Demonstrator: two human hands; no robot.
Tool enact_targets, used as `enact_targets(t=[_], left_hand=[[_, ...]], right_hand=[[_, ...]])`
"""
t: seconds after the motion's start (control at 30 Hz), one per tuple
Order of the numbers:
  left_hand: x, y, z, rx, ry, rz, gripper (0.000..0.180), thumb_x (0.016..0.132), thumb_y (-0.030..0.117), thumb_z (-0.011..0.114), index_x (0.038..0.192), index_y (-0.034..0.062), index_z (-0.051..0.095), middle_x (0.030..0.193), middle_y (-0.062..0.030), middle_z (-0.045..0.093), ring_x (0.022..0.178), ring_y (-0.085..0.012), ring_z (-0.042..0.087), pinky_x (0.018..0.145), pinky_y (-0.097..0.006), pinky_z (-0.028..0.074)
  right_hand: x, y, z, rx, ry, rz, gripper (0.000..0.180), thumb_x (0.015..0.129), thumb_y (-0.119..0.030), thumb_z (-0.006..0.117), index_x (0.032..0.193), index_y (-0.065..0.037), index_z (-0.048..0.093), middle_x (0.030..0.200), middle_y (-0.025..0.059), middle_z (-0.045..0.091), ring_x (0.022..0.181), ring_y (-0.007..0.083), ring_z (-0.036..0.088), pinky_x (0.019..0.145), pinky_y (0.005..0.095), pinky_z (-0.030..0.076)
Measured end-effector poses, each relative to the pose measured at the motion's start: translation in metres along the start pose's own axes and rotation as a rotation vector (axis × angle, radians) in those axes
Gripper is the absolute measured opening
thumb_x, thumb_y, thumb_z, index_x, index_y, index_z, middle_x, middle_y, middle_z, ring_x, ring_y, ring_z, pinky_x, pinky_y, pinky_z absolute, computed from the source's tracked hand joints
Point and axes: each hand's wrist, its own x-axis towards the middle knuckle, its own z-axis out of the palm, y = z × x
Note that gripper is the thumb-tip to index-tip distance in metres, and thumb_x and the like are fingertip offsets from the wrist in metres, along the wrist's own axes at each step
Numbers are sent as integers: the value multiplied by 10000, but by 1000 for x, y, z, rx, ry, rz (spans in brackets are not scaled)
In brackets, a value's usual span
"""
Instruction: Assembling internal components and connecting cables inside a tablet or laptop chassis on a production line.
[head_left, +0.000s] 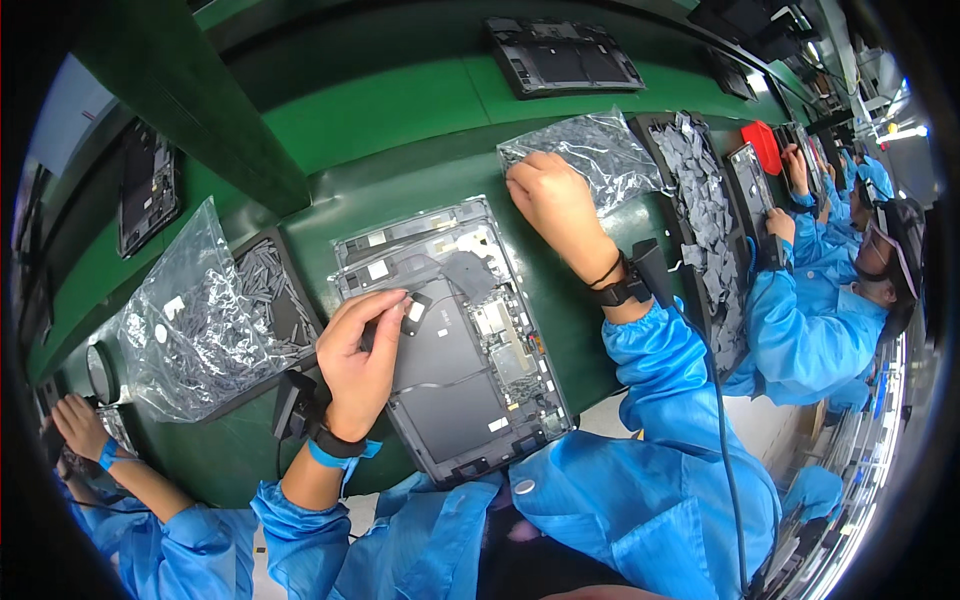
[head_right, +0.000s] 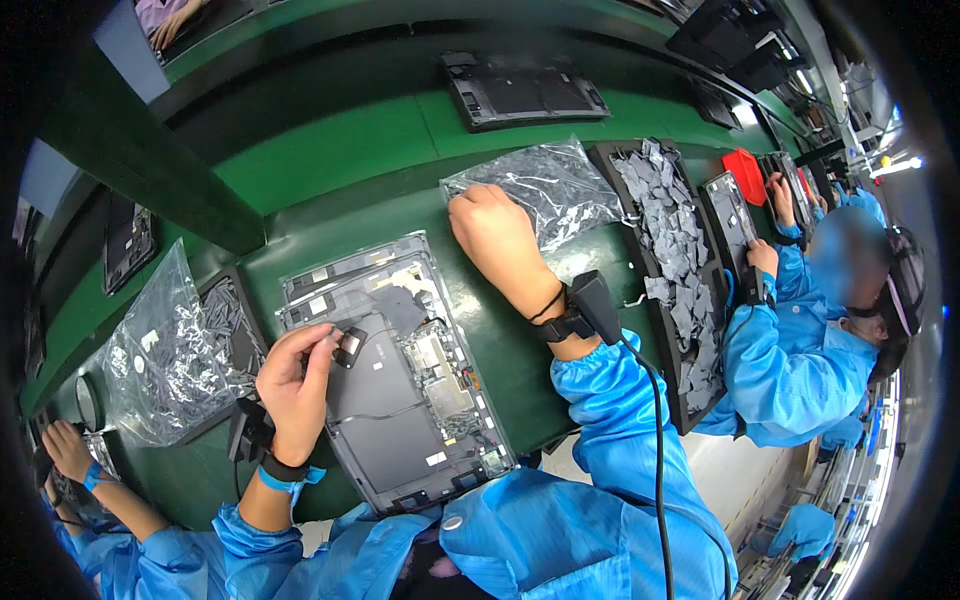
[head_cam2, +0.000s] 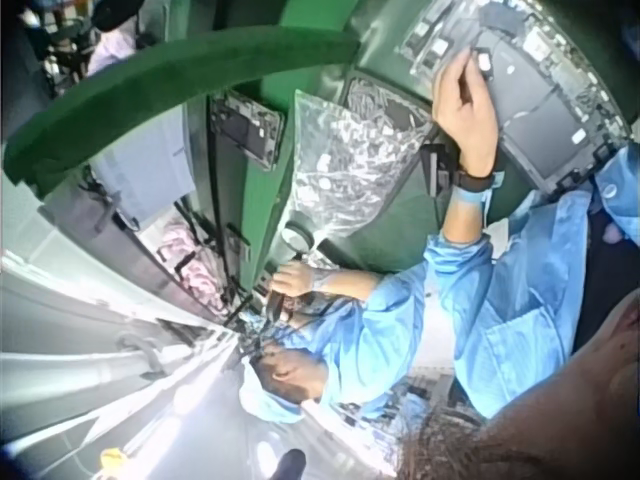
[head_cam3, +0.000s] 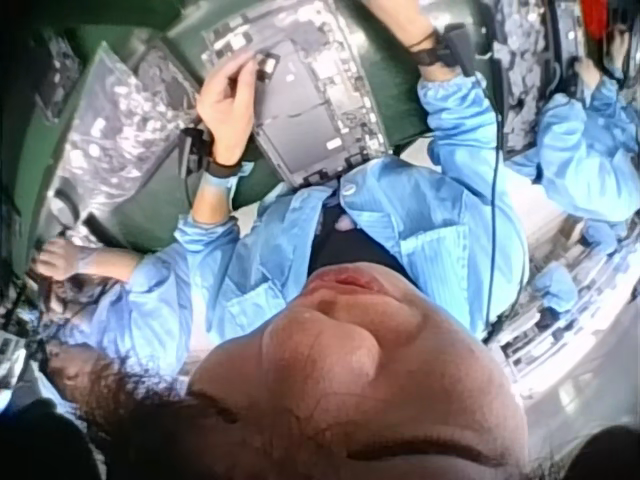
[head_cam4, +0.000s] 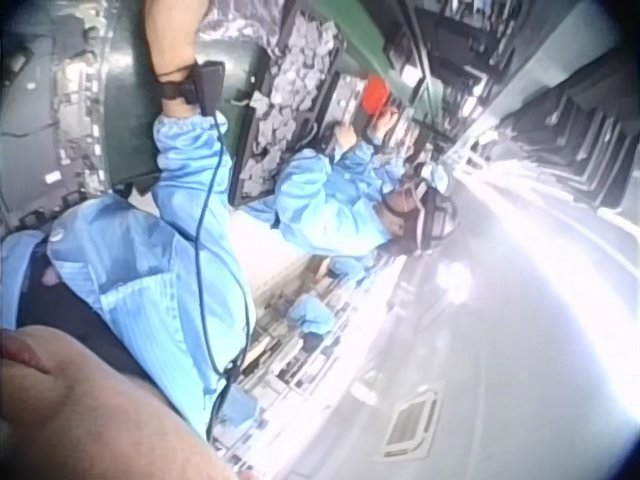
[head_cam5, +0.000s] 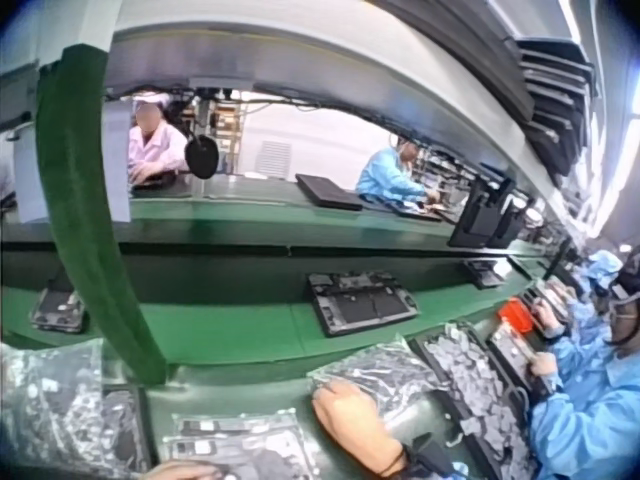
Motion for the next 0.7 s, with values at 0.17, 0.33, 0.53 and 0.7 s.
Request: enact_targets(t=[0.17,0.33,0.53,0.7], left_hand=[[-1,1,-1,-29,-25,-20,167,911,-25,612,1072,-43,651,1023,-112,654,911,-160,652,795,-254,509],[-1,3,1,-51,28,-28,167,873,-31,653,1035,-14,690,951,-116,696,849,-166,671,746,-256,519],[-2,1,1,-59,22,-13,170,874,-32,648,1038,-14,689,952,-113,697,844,-163,670,734,-252,515],[-2,0,1,-79,30,-32,170,871,-26,653,1036,-11,691,951,-109,697,844,-160,667,734,-252,511]], right_hand=[[-4,-2,-7,140,114,12,61,786,-34,657,842,-21,637,778,138,595,766,324,590,684,416,490],[-8,-1,-7,176,133,16,126,807,-26,655,932,-11,670,783,137,608,759,318,597,690,389,494],[-12,-34,-43,750,-115,437,119,860,-71,680,955,-6,712,828,77,669,722,153,641,643,266,507],[-5,-36,-46,858,-217,390,88,831,-85,725,899,-29,719,887,48,669,791,115,643,696,244,524]])
